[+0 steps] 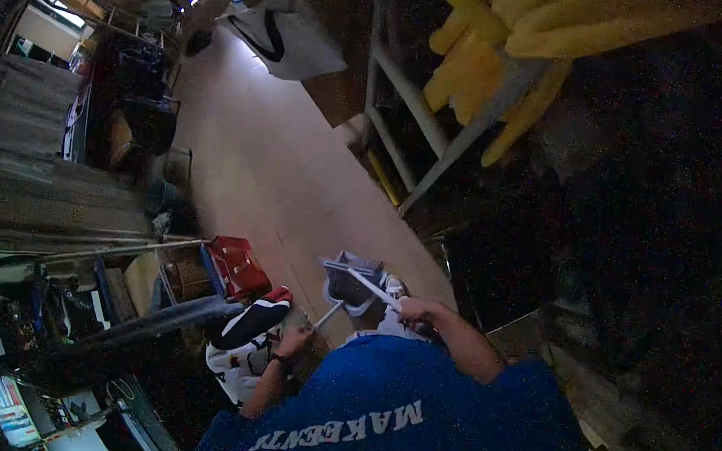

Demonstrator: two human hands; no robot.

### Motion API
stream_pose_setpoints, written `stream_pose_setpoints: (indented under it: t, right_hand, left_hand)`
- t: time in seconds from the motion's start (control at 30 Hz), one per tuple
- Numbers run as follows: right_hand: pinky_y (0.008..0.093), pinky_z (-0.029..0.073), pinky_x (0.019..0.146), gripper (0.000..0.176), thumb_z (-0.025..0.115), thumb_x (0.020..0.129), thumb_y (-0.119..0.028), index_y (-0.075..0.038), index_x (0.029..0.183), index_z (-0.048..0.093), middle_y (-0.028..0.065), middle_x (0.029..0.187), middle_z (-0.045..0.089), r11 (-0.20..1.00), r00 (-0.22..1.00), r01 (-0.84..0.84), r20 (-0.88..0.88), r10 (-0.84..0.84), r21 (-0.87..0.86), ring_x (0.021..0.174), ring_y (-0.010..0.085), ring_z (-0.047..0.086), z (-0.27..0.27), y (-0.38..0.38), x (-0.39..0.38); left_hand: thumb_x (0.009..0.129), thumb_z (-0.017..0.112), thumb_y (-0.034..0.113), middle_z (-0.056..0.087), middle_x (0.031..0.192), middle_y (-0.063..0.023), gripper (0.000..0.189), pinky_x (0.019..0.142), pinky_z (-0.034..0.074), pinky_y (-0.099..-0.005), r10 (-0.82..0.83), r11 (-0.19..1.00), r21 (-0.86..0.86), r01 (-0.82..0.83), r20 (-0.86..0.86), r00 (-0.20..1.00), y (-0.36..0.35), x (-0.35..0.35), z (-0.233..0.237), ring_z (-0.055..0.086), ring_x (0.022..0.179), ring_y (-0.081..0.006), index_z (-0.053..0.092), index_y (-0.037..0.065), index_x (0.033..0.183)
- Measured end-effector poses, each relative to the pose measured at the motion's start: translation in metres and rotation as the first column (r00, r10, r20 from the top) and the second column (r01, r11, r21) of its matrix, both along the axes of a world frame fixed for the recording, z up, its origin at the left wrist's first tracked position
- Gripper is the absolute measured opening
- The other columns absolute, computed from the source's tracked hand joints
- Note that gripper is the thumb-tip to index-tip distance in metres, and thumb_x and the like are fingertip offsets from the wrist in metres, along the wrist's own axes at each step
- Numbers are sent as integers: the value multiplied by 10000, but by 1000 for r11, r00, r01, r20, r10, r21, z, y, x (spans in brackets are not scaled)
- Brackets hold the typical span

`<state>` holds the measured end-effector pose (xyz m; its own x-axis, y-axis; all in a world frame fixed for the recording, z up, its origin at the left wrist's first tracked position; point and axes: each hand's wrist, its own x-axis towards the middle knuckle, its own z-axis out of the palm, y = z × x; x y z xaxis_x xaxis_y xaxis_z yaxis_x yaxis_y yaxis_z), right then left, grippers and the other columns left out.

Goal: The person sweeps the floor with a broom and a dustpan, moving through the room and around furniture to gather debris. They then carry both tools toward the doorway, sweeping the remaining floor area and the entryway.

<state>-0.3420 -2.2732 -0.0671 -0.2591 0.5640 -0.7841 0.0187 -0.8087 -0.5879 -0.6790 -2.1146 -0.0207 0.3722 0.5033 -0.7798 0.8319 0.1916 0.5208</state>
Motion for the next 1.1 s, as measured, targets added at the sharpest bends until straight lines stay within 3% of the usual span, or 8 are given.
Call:
stream_pose_setpoints:
  t: [0.13,0.37,0.47,0.63,0.73,0.83,0.97,1.1]
  right_hand:
    - [260,364,362,136,565,830,-145,-48,923,582,-20,516,396,893,873,110,-386,-297,-437,394,98,396,23,-1,50]
    - [236,372,384,256,568,827,-105,-86,1077,517,0,611,457,916,936,309,-87,-341,-257,462,82,435,99,33,57]
    - [255,391,398,289,578,786,-80,-83,1071,528,15,621,480,920,929,370,37,-369,-128,477,113,471,118,77,51]
    - [299,415,390,456,578,768,-79,-107,1213,483,52,630,502,952,927,305,235,-292,-19,474,135,489,84,152,41]
    - [328,429,380,330,551,751,-31,-27,1077,499,53,610,497,932,899,360,248,-361,53,463,149,495,79,201,8]
    - [311,380,368,129,586,689,-48,-21,815,576,67,585,551,843,849,519,23,-527,141,459,166,519,18,217,-25]
    - [327,389,360,98,606,677,-89,-37,740,550,97,569,547,973,932,228,280,-229,37,443,166,506,-18,248,-80]
    - [306,404,376,224,596,738,-93,-75,948,523,69,640,551,986,974,128,201,-105,-105,447,147,490,27,241,-114]
  left_hand:
    - [846,570,246,614,673,-62,254,537,447,-283,-130,987,89,134,-48,990,31,-7,2,583,610,-119,649,29,952]
    - [852,549,228,589,700,-51,202,510,424,-300,-68,986,157,52,97,993,88,-21,-24,551,586,-144,642,70,937]
    - [847,514,117,556,744,11,144,521,379,-237,467,852,-298,-430,64,882,110,3,4,494,606,-85,623,89,936]
    - [861,527,122,537,720,8,79,548,399,-239,375,886,-321,-333,77,924,166,5,-3,506,624,-97,589,82,889]
    - [850,573,195,535,682,-22,137,541,428,-262,88,992,-100,-79,94,992,198,7,-3,544,607,-136,599,65,886]
    - [836,564,249,547,656,-50,192,414,391,-299,155,962,-241,-125,108,982,227,9,-5,507,489,-148,593,71,904]
    - [839,561,251,520,606,-53,183,381,362,-284,170,936,-320,-149,38,985,260,4,-6,480,449,-147,581,72,870]
    - [842,552,261,528,591,-53,201,357,365,-293,158,955,-266,-134,72,985,290,-3,-11,479,420,-160,580,63,820]
